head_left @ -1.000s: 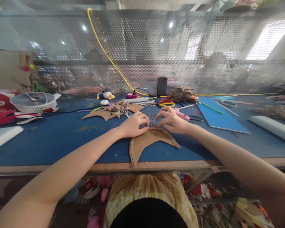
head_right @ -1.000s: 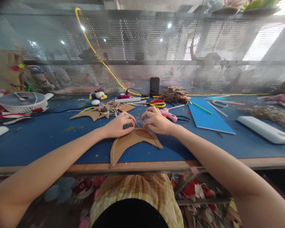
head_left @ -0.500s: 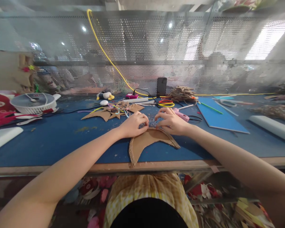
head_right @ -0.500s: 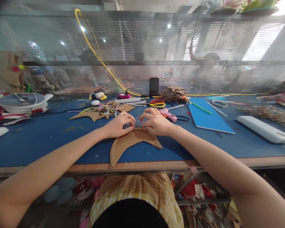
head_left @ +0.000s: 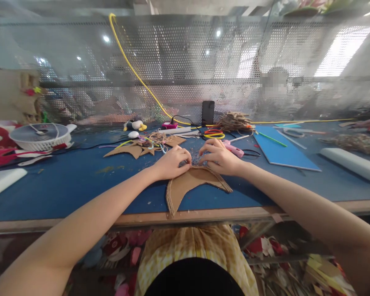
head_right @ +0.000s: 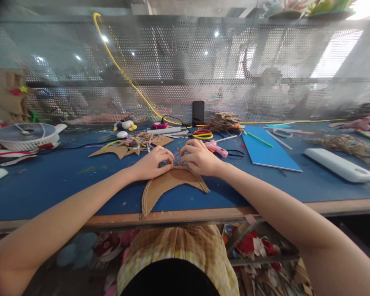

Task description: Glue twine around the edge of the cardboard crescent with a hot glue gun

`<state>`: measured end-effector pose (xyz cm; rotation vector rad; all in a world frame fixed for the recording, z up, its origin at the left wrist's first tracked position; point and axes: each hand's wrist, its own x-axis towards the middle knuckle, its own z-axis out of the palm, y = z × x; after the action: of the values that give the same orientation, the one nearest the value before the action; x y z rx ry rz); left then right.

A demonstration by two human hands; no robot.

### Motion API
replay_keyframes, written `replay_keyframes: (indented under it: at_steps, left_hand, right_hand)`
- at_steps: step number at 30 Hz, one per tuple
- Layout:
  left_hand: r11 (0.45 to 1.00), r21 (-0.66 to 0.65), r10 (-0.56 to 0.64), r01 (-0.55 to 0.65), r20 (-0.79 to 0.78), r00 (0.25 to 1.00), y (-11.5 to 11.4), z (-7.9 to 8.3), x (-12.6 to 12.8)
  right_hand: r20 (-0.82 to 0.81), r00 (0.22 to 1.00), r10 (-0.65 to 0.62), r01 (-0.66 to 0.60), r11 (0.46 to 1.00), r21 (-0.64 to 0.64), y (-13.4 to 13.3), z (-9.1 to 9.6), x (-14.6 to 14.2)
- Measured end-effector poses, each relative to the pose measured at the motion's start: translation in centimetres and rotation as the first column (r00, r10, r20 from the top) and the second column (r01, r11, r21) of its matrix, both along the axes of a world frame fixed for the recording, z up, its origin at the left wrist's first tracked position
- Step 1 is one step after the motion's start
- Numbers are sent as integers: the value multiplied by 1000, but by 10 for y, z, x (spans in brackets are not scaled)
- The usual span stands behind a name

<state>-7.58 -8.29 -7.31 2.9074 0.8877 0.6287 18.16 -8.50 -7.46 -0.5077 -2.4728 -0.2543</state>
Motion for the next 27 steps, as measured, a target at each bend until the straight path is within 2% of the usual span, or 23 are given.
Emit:
replay_keyframes:
  at_steps: [3, 5, 12, 20, 27]
  left_hand:
    - [1000, 0, -19, 19, -2, 1000, 1, 0, 0]
    - [1000, -1, -21, 21, -10, 1000, 1, 0, -1]
    - [1000, 8, 4, -4, -50, 999, 0, 1, -1]
    - [999, 27, 19, -17, -88, 996, 1, 2, -2]
    - [998, 23, 53, -51, -107, 993, 0, 3, -1]
  right_hand:
    - [-145, 988, -55, 57, 998, 14, 2, 1, 1]
    - [-186, 979, -87, 94, 995, 30, 5, 1, 4]
    - [-130, 977, -169, 182, 979, 93, 6, 4, 8]
    - [-88, 980, -177, 185, 979, 89, 4, 5, 5]
    - [-115, 975, -190, 207, 965, 159, 4, 5, 4]
